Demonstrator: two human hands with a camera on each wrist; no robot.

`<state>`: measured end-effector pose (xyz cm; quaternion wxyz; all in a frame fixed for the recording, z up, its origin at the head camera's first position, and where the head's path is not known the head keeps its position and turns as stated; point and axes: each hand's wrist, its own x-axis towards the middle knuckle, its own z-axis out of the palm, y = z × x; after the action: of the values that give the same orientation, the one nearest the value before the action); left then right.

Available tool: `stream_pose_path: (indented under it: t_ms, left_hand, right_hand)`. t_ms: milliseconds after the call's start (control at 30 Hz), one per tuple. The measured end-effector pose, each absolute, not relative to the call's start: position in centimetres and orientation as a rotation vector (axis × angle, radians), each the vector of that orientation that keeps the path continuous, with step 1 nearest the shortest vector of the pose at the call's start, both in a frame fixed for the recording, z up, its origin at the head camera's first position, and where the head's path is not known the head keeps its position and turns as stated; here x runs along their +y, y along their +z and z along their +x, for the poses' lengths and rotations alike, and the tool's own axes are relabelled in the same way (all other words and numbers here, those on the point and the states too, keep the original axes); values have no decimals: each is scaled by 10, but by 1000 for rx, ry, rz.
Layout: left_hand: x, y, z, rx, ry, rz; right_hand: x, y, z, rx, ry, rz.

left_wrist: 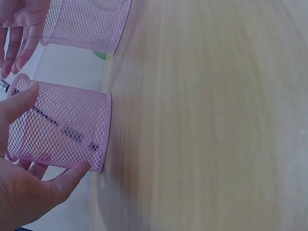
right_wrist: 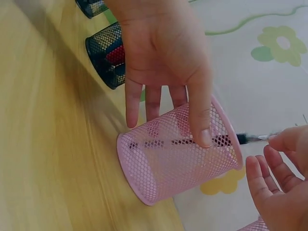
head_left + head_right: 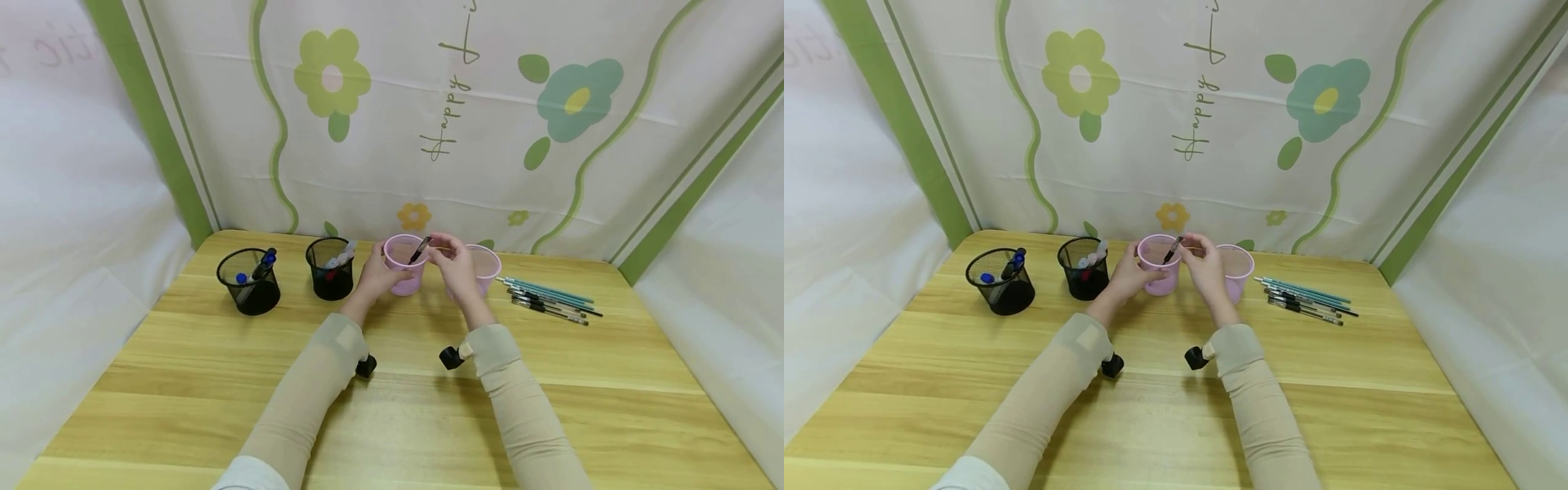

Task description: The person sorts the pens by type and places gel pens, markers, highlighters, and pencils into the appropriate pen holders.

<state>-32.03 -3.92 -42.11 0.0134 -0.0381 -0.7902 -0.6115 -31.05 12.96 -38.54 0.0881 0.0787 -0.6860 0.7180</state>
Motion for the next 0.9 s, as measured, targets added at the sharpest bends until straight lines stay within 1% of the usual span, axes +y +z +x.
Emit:
stream_pose_path:
  t_ms: [233,633,900]
  left_hand:
    - [-39,-420,-318,-2456,-1903,-126]
    - [-40,-422,-321,-2459,-1899,-138]
    - [-39,-420,-318,-2459,-1904,-140]
  right_hand:
    - [138,-378,-307,-2132,2001,303]
    - [159,-361,-305,-2219,1910,400]
    - [173,-354,-298,-2295,1850,480]
